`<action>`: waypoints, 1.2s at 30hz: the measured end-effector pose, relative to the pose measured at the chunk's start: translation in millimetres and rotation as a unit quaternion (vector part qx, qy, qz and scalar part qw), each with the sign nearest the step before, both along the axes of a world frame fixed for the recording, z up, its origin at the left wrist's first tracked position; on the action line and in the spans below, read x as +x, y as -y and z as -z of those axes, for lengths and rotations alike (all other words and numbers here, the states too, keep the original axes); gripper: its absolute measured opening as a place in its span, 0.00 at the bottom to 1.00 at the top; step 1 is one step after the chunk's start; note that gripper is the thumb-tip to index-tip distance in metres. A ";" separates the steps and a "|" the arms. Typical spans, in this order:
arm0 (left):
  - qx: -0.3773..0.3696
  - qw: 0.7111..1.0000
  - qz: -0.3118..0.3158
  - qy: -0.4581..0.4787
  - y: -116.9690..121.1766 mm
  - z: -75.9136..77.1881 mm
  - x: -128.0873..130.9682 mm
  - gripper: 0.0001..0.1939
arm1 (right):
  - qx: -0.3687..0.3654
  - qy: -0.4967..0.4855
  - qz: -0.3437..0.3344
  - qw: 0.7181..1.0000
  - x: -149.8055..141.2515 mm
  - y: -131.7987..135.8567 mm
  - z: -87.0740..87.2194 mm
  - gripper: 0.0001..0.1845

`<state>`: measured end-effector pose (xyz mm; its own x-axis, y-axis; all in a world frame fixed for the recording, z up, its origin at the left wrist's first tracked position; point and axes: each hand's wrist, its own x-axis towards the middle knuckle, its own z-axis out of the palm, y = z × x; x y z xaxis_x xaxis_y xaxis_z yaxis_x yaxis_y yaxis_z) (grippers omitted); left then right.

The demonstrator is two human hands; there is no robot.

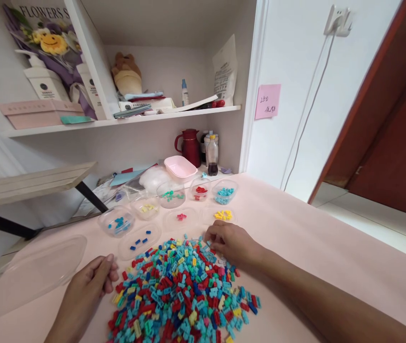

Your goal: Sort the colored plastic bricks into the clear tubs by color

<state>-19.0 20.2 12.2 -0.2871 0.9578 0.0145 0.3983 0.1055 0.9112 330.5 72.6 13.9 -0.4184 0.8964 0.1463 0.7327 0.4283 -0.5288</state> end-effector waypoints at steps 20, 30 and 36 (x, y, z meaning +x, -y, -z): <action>0.010 1.000 0.014 -0.001 -3.2 8.6 -7.3 0.25 | -0.001 -0.204 0.102 0.974 33.7 -50.0 -37.6 0.04; 0.017 1.000 0.007 0.010 -2.8 5.8 -5.0 0.25 | 0.040 -0.280 0.222 0.933 48.9 -67.0 -53.3 0.11; 0.017 1.000 0.007 0.008 -0.7 4.5 -3.2 0.25 | -0.206 -0.343 -0.009 0.916 34.0 -17.4 -49.9 0.12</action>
